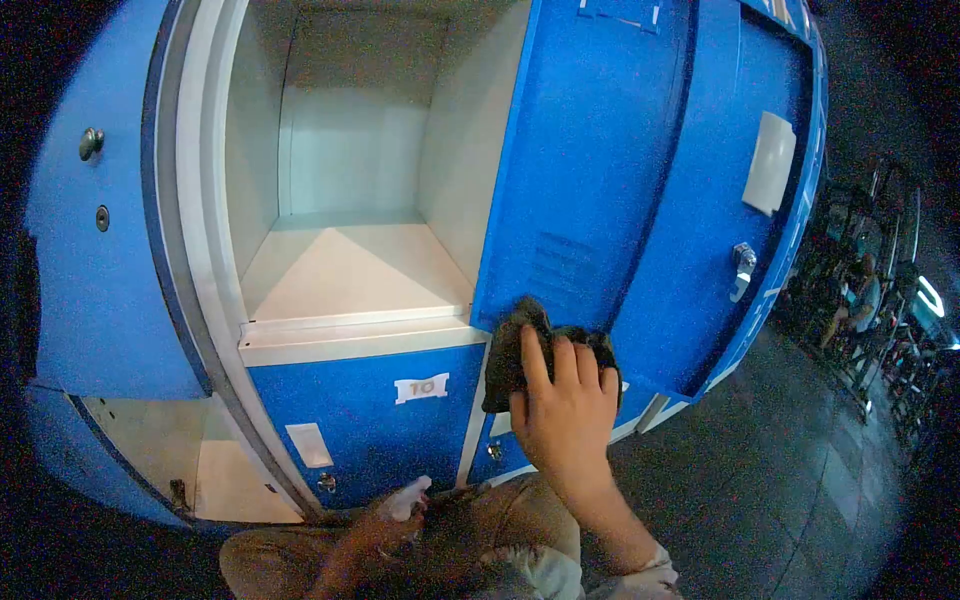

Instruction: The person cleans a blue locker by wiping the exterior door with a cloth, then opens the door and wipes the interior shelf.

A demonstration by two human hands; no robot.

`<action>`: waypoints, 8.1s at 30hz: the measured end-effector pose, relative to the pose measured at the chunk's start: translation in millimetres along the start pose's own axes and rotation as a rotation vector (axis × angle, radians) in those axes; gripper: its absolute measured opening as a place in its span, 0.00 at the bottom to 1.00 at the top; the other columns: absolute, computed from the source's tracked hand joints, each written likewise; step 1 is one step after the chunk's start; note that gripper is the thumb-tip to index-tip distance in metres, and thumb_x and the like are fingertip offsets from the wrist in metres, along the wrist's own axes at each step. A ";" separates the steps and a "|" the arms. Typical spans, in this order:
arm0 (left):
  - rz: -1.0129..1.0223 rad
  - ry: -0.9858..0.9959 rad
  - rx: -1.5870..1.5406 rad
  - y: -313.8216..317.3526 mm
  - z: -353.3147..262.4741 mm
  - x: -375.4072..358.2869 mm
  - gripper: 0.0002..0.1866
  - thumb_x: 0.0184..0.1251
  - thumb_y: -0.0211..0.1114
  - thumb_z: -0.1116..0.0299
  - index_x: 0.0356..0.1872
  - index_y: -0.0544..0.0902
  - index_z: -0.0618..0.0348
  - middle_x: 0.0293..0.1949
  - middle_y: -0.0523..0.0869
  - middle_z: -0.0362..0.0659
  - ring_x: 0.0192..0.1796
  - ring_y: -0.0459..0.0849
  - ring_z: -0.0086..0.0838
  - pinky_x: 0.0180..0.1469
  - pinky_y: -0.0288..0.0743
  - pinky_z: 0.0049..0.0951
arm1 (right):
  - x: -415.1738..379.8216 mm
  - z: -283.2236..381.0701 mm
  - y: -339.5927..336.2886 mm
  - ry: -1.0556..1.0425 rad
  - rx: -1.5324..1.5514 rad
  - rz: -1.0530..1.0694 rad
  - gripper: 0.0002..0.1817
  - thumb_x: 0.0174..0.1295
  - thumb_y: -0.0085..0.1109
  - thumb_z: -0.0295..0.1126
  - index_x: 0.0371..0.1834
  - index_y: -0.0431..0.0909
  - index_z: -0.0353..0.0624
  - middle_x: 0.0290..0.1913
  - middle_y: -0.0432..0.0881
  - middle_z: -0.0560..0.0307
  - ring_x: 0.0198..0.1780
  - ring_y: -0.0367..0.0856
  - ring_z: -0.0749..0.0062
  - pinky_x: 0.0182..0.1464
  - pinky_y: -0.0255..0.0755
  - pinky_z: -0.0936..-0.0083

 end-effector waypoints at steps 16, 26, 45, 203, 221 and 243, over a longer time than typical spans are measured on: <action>-0.013 -0.048 -0.089 -0.5 8.2 2.3 0.28 0.58 0.65 0.76 0.62 0.71 0.57 0.47 0.80 0.40 0.49 0.78 0.24 0.53 0.73 0.29 | 32.6 15.6 38.1 -0.049 0.055 -0.104 0.18 0.45 0.60 0.33 0.43 0.78 0.45 0.35 0.73 0.59 0.40 0.71 0.64 0.39 0.61 0.64; 0.018 -0.133 -0.112 -22.5 83.3 20.1 0.28 0.58 0.66 0.72 0.62 0.72 0.57 0.47 0.79 0.39 0.47 0.78 0.24 0.52 0.73 0.29 | 2.5 -14.2 9.1 -0.076 -0.225 -0.082 0.10 0.50 0.52 0.33 0.36 0.75 0.45 0.33 0.69 0.60 0.39 0.70 0.67 0.40 0.61 0.63; -0.020 -0.017 -0.058 -11.2 39.0 11.2 0.27 0.58 0.65 0.72 0.62 0.72 0.56 0.44 0.80 0.39 0.45 0.78 0.24 0.50 0.74 0.28 | 26.5 20.8 47.8 -0.075 0.067 -0.250 0.21 0.40 0.61 0.35 0.41 0.77 0.40 0.34 0.72 0.56 0.37 0.71 0.64 0.36 0.62 0.67; -0.003 0.163 0.322 -2.6 9.2 5.9 0.33 0.56 0.64 0.81 0.66 0.67 0.59 0.47 0.79 0.41 0.44 0.79 0.24 0.47 0.74 0.25 | 106.4 -81.3 -24.8 0.306 -0.221 -0.710 0.34 0.59 0.49 0.41 0.69 0.59 0.39 0.72 0.55 0.42 0.73 0.53 0.49 0.59 0.61 0.52; 0.004 -0.024 0.084 -6.7 20.7 9.9 0.32 0.57 0.63 0.79 0.66 0.67 0.58 0.45 0.78 0.41 0.44 0.77 0.26 0.50 0.73 0.28 | 135.3 -161.3 -70.7 0.161 -0.515 -0.654 0.29 0.66 0.38 0.51 0.67 0.64 0.51 0.71 0.61 0.66 0.73 0.48 0.58 0.66 0.44 0.57; -0.021 0.032 0.312 5.7 -22.5 1.3 0.33 0.56 0.62 0.79 0.67 0.65 0.59 0.44 0.79 0.41 0.43 0.78 0.24 0.48 0.73 0.26 | 201.9 -194.0 -115.7 0.282 -0.900 -0.618 0.25 0.64 0.36 0.42 0.65 0.67 0.55 0.68 0.66 0.67 0.72 0.51 0.62 0.62 0.42 0.42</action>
Point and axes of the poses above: each hand's wrist, its own x-axis towards the middle knuckle, its own y-axis out of the palm, z = x × y, the point moved 3 cm from there along x, towards the middle knuckle
